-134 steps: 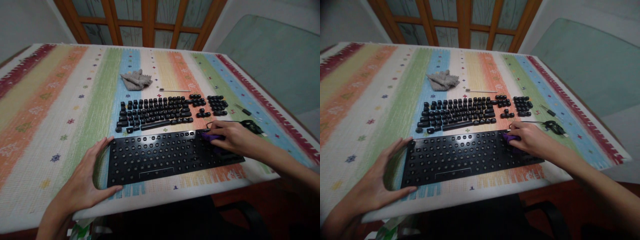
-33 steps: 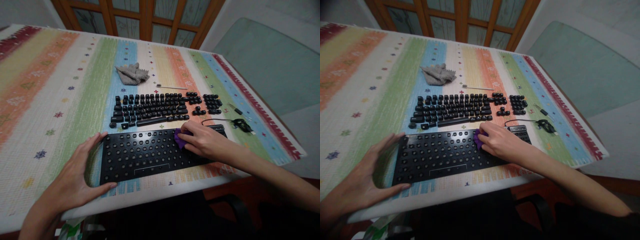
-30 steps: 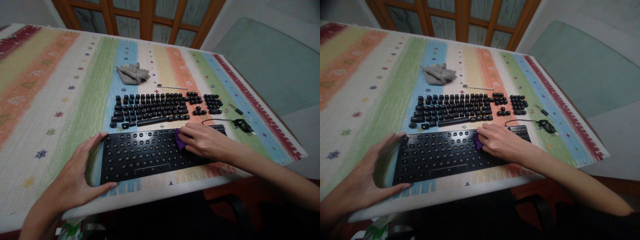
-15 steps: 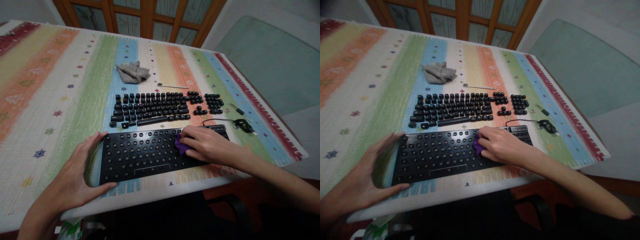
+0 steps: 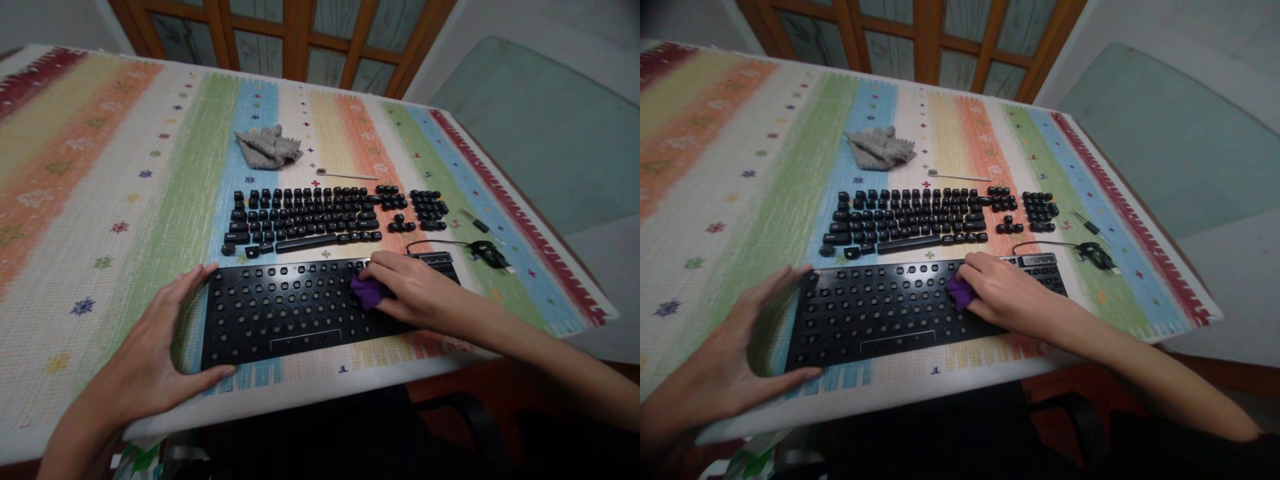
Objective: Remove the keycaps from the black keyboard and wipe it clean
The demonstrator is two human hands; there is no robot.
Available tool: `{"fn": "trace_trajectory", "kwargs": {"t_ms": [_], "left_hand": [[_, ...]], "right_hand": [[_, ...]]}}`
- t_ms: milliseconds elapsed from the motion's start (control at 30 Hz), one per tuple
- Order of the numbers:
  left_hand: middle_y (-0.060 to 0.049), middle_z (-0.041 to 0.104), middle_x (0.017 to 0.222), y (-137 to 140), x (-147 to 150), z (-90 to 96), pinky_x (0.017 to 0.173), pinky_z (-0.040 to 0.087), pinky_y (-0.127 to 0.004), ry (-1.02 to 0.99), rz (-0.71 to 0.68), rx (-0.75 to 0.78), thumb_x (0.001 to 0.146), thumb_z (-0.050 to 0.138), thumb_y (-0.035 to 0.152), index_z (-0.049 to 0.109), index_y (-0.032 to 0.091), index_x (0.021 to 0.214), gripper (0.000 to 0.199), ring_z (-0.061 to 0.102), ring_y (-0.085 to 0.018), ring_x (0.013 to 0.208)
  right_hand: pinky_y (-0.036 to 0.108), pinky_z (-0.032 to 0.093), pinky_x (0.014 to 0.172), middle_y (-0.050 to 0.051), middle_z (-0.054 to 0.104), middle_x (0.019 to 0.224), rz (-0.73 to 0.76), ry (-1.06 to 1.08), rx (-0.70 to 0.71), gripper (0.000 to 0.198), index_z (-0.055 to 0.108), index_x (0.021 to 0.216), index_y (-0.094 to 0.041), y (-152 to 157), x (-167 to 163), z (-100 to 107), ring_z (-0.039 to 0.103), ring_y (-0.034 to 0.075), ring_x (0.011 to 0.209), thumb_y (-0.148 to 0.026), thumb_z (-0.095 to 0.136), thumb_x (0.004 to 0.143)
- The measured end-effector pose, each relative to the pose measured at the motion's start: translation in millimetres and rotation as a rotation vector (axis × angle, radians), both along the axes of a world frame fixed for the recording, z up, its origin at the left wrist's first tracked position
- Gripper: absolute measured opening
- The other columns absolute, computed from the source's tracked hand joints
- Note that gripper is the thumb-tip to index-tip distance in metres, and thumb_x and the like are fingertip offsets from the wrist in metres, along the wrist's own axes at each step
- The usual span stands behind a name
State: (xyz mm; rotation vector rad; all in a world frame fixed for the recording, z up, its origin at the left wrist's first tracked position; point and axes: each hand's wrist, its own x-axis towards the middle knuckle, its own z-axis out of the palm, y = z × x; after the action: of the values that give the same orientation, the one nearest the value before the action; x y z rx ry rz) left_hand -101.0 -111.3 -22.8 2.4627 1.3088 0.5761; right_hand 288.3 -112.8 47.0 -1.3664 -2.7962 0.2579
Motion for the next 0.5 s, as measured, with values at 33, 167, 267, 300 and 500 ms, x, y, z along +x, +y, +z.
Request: {"fn": "trace_trajectory", "kwargs": {"t_ms": [33, 167, 267, 300, 500], "left_hand": [[-0.013, 0.04, 0.155, 0, 0, -0.5, 0.113, 0.04, -0.059, -0.002, -0.001, 0.001, 0.072, 0.071, 0.063, 0.017, 0.023, 0.158, 0.109, 0.046, -0.038, 0.137], [-0.012, 0.039, 0.156, -1, 0, -1.8, 0.114, 0.038, -0.062, -0.02, -0.003, -0.011, 0.071, 0.072, 0.061, 0.014, 0.026, 0.159, 0.111, 0.045, -0.04, 0.137], [-0.011, 0.036, 0.158, -1, 0, -1.4, 0.113, 0.037, -0.066, -0.028, -0.008, -0.058, 0.07, 0.074, 0.062, 0.01, 0.029, 0.159, 0.115, 0.043, -0.043, 0.138], [-0.011, 0.034, 0.159, -2, 0, -1.1, 0.113, 0.036, -0.067, -0.035, -0.012, -0.076, 0.069, 0.075, 0.063, 0.008, 0.03, 0.159, 0.116, 0.041, -0.044, 0.139], [-0.012, 0.029, 0.161, -3, 2, 2.0, 0.115, 0.033, -0.068, -0.045, -0.028, -0.142, 0.071, 0.076, 0.06, 0.006, 0.028, 0.158, 0.117, 0.034, -0.045, 0.143]], "right_hand": [[0.031, 0.046, 0.067, 0.01, 0.063, 0.087, -0.038, -0.008, -0.008, 0.009, 0.061, 0.093, -0.013, 1, 0, 4, 0.06, 0.02, 0.073, -0.015, 0.054, 0.087], [0.03, 0.043, 0.067, 0.006, 0.065, 0.081, -0.114, 0.024, -0.048, 0.008, 0.06, 0.091, -0.015, 5, -6, 23, 0.059, 0.018, 0.069, -0.015, 0.053, 0.087], [0.028, 0.044, 0.068, 0.005, 0.066, 0.083, -0.078, 0.155, -0.071, 0.01, 0.06, 0.094, -0.016, 9, -23, 27, 0.06, 0.017, 0.073, -0.014, 0.054, 0.086], [0.028, 0.045, 0.07, 0.005, 0.067, 0.085, -0.046, 0.202, -0.07, 0.011, 0.06, 0.095, -0.016, 11, -30, 25, 0.061, 0.018, 0.076, -0.014, 0.054, 0.086], [0.03, 0.047, 0.074, 0.008, 0.066, 0.089, 0.252, 0.425, -0.044, 0.017, 0.058, 0.1, -0.013, 25, -84, 6, 0.057, 0.017, 0.079, -0.007, 0.049, 0.087]]}}
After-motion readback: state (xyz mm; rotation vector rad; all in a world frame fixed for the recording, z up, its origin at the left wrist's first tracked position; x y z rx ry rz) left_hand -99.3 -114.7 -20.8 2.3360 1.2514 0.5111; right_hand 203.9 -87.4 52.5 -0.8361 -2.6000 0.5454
